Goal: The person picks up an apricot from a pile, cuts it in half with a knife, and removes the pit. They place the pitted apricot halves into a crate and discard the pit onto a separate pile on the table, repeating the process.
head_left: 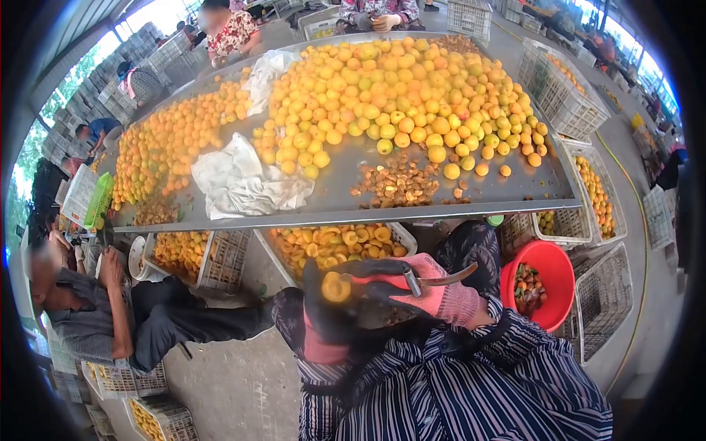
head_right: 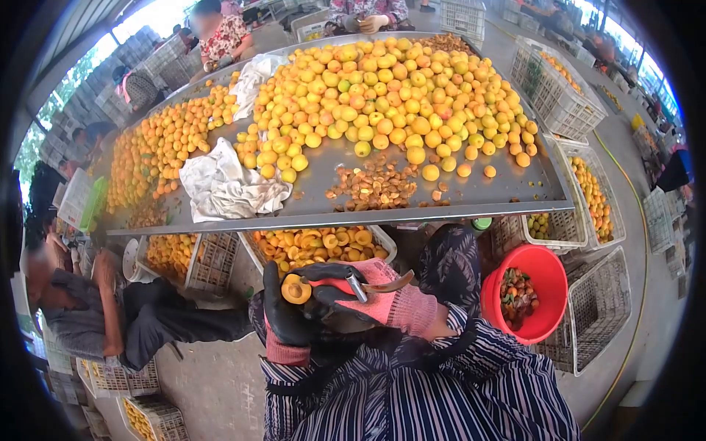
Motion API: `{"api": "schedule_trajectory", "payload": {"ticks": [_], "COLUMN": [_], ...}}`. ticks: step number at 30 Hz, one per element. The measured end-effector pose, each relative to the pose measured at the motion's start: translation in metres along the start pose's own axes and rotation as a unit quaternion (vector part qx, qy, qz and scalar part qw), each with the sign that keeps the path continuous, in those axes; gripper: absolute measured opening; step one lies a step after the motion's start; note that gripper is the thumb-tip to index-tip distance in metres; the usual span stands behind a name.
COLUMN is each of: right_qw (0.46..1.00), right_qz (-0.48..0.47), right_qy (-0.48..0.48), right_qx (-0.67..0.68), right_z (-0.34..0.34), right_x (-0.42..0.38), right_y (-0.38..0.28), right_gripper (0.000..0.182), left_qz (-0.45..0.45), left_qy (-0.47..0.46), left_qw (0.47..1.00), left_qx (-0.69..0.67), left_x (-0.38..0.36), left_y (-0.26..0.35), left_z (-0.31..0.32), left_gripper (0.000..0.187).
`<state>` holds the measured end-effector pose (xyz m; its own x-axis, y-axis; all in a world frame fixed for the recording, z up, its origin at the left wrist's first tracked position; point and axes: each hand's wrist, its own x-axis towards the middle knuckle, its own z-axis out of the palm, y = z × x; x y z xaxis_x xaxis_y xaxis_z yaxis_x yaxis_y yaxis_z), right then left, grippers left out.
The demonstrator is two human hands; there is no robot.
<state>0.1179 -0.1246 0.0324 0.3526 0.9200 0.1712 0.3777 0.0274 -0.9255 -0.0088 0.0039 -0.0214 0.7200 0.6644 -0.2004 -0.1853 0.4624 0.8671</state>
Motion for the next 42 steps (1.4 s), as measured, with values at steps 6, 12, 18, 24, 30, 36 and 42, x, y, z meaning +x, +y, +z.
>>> {"api": "schedule_trajectory", "payload": {"ticks": [6, 12, 18, 24, 30, 36, 42], "right_qw": [0.994, 0.986, 0.985, 0.973, 0.986, 0.898, 0.955], "right_qz": [0.021, -0.013, -0.127, -0.026, 0.076, 0.081, 0.154], "right_qy": [-0.048, -0.032, 0.011, -0.128, -0.057, -0.061, -0.016], "right_qx": [0.093, 0.162, -0.114, 0.189, 0.137, 0.429, 0.254], "right_z": [0.0, 0.007, 0.027, 0.001, 0.0, 0.007, -0.045], "right_x": [0.004, 0.004, -0.003, 0.013, 0.009, 0.004, -0.002], "right_y": [0.0, 0.009, 0.056, 0.069, 0.054, 0.086, -0.003], "right_gripper": [0.043, 0.035, 0.036, 0.033, 0.032, 0.031, 0.031], "left_qz": [0.181, 0.455, -0.274, -0.252, 0.215, 0.197, 0.196], "left_qy": [-0.036, -0.006, -0.192, -0.117, -0.181, -0.273, -0.328], "left_qw": [0.954, 0.764, 0.924, 0.952, 0.818, 0.831, 0.835], "left_qx": [0.237, 0.458, -0.185, -0.128, 0.501, 0.443, 0.395], "left_x": [-0.006, -0.014, 0.031, 0.0, -0.008, 0.002, -0.003], "left_y": [-0.002, 0.008, -0.036, -0.002, -0.002, 0.001, 0.019], "left_z": [-0.022, -0.012, -0.092, -0.022, -0.038, -0.021, 0.011], "left_gripper": [0.036, 0.031, 0.06, 0.051, 0.057, 0.06, 0.051]}}
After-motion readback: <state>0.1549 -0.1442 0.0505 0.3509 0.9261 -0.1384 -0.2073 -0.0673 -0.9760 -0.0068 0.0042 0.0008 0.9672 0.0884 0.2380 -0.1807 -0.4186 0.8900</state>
